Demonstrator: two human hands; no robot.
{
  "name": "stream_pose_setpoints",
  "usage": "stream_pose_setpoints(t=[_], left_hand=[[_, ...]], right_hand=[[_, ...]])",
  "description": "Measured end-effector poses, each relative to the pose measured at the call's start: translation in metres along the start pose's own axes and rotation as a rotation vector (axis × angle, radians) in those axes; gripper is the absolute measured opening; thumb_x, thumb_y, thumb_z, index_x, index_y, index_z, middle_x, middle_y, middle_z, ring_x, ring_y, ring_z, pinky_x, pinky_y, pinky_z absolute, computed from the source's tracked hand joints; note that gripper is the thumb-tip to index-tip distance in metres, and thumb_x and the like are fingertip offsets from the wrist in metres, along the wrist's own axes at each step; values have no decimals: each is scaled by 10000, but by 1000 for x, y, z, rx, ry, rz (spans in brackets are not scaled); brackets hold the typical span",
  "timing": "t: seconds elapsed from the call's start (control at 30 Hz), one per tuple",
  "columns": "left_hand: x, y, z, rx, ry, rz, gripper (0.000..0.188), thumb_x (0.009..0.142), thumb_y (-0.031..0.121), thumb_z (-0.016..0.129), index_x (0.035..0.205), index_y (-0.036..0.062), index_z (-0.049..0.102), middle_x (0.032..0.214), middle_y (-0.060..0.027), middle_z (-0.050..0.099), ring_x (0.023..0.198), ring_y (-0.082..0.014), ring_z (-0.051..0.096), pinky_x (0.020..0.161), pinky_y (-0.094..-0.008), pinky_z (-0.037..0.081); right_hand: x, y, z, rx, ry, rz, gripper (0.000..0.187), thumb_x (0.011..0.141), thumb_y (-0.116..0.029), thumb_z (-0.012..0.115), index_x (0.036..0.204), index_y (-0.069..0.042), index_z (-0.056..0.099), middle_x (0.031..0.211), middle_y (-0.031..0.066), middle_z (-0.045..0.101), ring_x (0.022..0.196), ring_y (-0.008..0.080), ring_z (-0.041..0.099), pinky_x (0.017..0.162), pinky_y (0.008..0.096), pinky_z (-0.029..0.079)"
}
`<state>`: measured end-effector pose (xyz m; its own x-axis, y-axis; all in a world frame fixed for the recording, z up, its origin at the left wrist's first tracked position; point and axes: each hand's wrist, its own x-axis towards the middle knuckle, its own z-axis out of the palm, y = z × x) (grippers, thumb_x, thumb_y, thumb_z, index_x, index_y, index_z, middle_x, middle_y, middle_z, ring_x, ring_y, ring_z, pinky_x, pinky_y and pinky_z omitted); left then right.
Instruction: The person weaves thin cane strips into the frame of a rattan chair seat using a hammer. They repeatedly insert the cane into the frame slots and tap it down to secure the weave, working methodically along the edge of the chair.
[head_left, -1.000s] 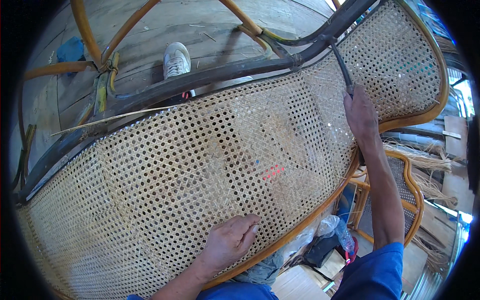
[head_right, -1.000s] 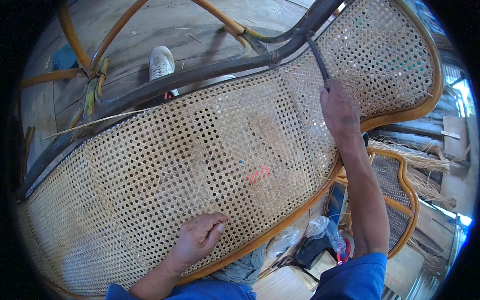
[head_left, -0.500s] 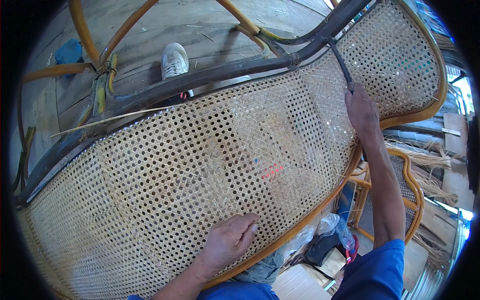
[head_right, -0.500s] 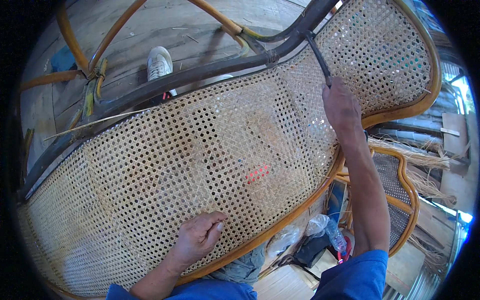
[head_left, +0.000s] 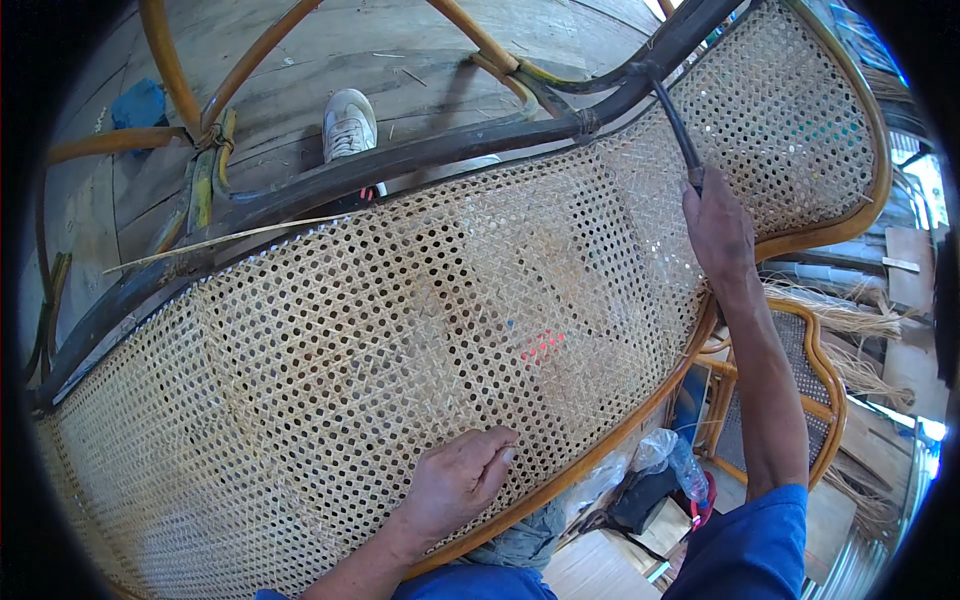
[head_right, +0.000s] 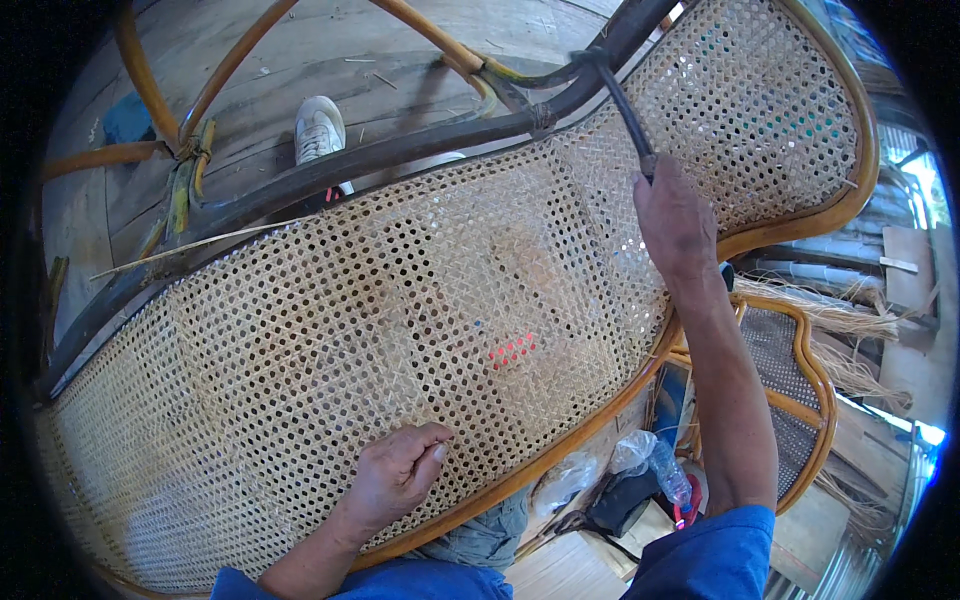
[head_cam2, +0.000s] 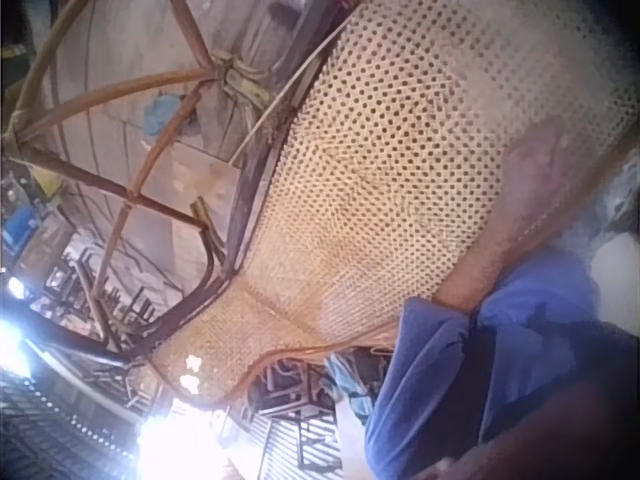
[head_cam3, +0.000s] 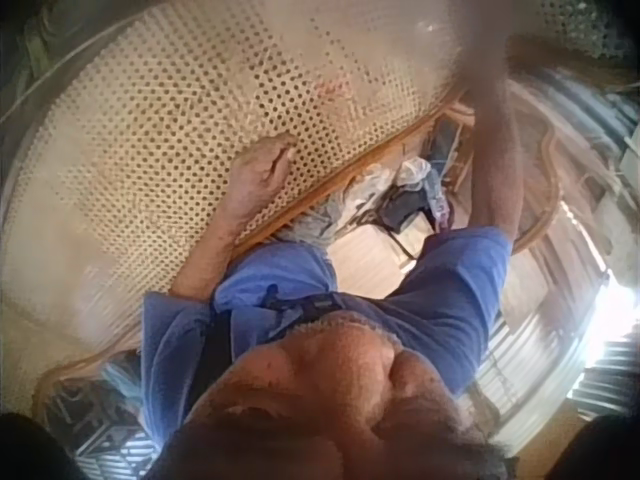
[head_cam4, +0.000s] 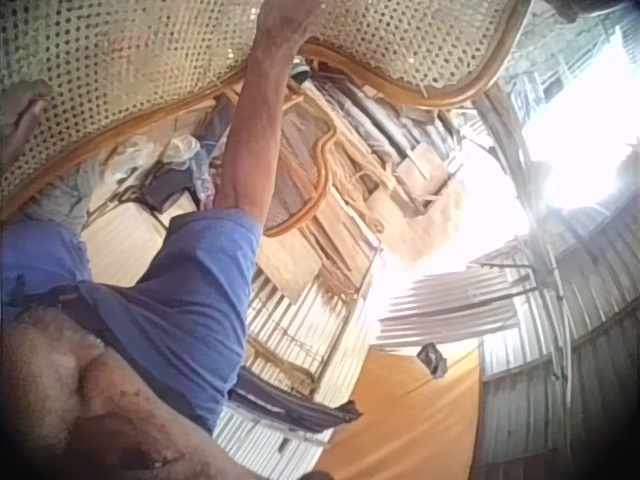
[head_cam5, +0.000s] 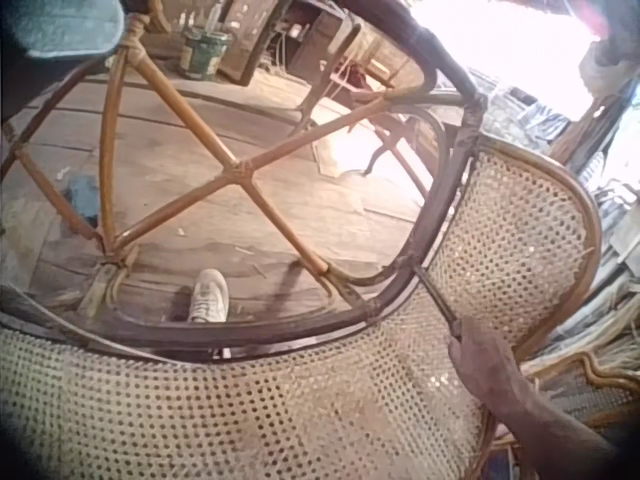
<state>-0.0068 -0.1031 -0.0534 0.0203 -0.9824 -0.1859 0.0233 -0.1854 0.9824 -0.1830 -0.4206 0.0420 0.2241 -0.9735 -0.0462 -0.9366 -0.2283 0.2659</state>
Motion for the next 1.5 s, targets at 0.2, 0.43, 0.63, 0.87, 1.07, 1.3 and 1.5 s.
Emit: stream_pose_setpoints(t=[0.2, 0.43, 0.63, 0.87, 1.07, 1.3, 1.5], left_hand=[[1, 3, 0, -8, -8, -3, 176, 858, 54, 614, 1029, 29, 653, 727, -109, 625, 643, -231, 630, 614, -333, 514], [-1, 2, -3, -9, -9, -9, 187, 854, 51, 617, 1037, 32, 652, 732, -103, 625, 642, -229, 628, 616, -334, 512], [-4, -3, 2, -9, -13, 9, 191, 870, 57, 608, 1054, 30, 648, 791, -119, 650, 681, -228, 646, 644, -318, 522], [5, 9, -4, -5, -67, -130, 214, 933, 128, 565, 1089, -3, 633, 944, -153, 680, 798, -192, 665, 723, -306, 532], [123, 45, 10, 244, -24, 168, 280, 938, 113, 521, 1191, -1, 563, 1134, -197, 623, 1064, -333, 603, 921, -378, 477], [322, 56, 70, 359, 160, 540, 373, 895, 56, 462, 1248, -62, 489, 1237, -270, 548, 1182, -387, 523, 1022, -409, 394], [405, 56, 86, 448, 65, 512, 438, 869, 64, 474, 1288, -63, 448, 1250, -318, 510, 1182, -407, 509, 1020, -428, 396]], right_hand=[[11, 15, 5, -52, -9, 44, 287, 964, -285, 486, 1075, -21, 496, 929, 275, 643, 891, 462, 622, 777, 536, 471], [7, 17, 7, -35, 2, -9, 320, 961, -308, 488, 1054, -2, 499, 896, 279, 642, 866, 479, 615, 766, 543, 473], [-37, 3, 18, 269, -100, 67, 271, 946, -300, 527, 1024, -41, 511, 870, 247, 641, 834, 443, 633, 721, 506, 489], [-159, -21, 59, 749, -171, 168, 211, 938, -248, 540, 976, -41, 525, 710, 129, 571, 598, 290, 591, 576, 399, 457], [-224, 8, 68, 1612, -199, 528, 233, 913, -217, 567, 1019, -11, 539, 706, 26, 546, 551, 115, 540, 509, 243, 430], [-231, 15, 77, 1944, -147, 508, 332, 858, -237, 642, 1024, 23, 523, 677, 51, 533, 510, 135, 522, 465, 253, 429], [-236, 20, 78, 2006, -140, 555, 414, 815, -294, 689, 1022, 19, 513, 639, 54, 507, 483, 136, 499, 431, 261, 411]])
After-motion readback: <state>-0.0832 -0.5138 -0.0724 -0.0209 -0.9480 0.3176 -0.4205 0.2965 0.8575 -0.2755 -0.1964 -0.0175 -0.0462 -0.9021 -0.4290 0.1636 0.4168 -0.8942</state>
